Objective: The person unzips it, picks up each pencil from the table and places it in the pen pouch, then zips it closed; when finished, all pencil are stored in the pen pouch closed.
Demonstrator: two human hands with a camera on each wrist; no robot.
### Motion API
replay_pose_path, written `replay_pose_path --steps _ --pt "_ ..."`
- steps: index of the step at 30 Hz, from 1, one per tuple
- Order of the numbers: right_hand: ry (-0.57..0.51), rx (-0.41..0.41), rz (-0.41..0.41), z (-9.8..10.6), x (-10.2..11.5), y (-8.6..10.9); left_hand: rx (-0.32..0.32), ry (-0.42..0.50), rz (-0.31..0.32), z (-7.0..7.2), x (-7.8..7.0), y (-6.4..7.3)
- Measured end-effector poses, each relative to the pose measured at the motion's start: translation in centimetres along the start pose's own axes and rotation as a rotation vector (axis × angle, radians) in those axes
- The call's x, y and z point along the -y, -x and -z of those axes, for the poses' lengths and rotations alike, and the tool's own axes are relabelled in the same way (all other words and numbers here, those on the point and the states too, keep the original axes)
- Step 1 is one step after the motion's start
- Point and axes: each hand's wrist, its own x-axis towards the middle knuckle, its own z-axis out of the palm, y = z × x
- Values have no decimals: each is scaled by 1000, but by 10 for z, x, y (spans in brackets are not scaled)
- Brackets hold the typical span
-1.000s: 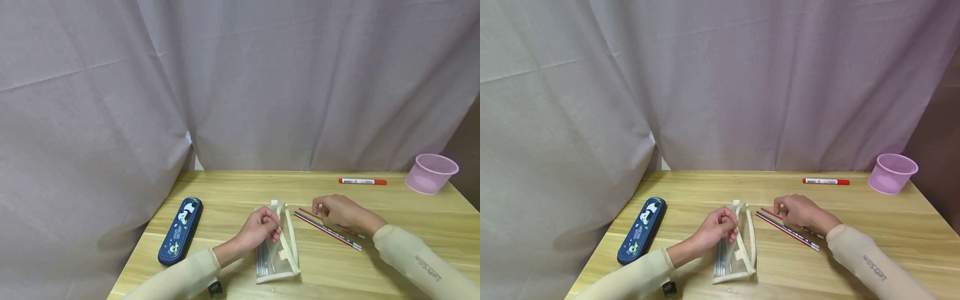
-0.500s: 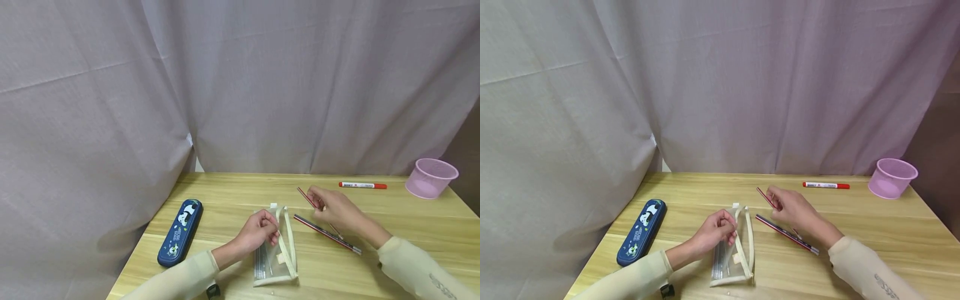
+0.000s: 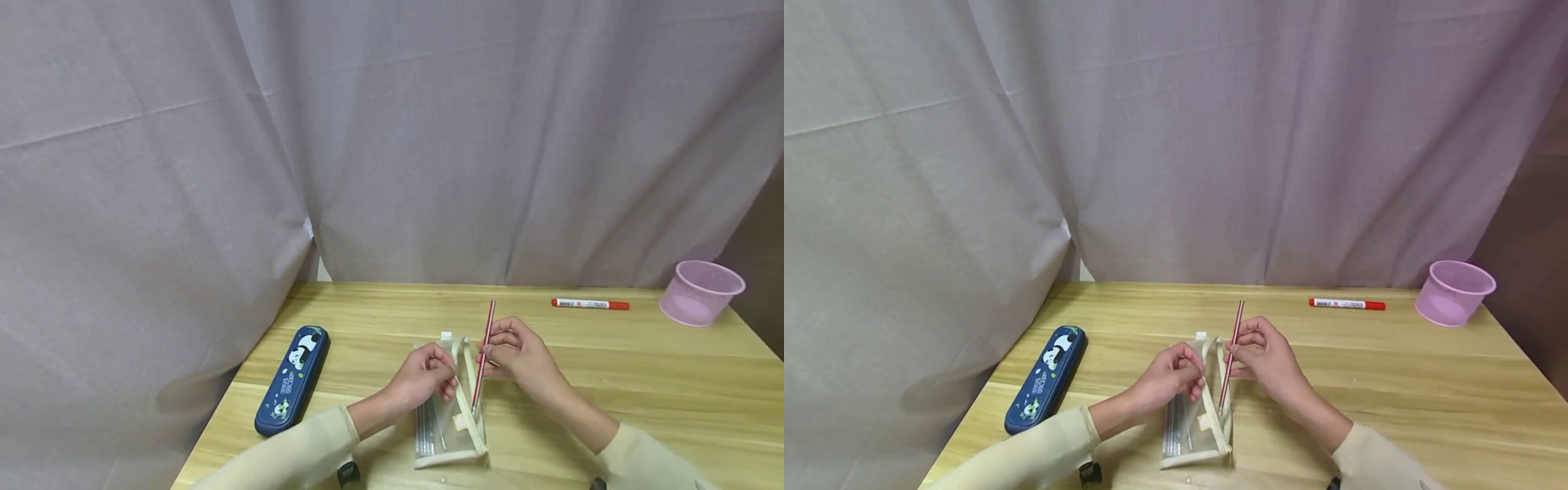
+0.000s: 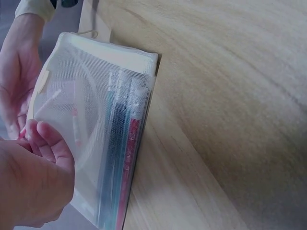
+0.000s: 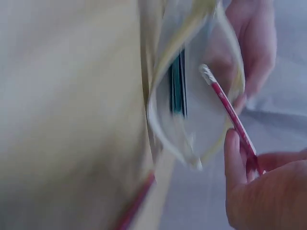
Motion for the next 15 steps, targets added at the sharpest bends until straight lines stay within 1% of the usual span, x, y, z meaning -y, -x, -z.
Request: replay_pose_path --steps 3,5,9,11,15 --pt "-57 -25 -124 -7 -6 6 3 1 -4 0 1 0" --pt "-75 -24 -171 -11 -12 9 6 0 -11 1 1 0" --pt "-89 6 -218 -16 -23 15 14 -5 -16 1 2 -1" --pt "-85 23 -223 -18 -28 16 14 -10 -15 1 3 -1" --pt "-60 31 -246 -23 -33 16 3 -17 -15 0 4 -1"
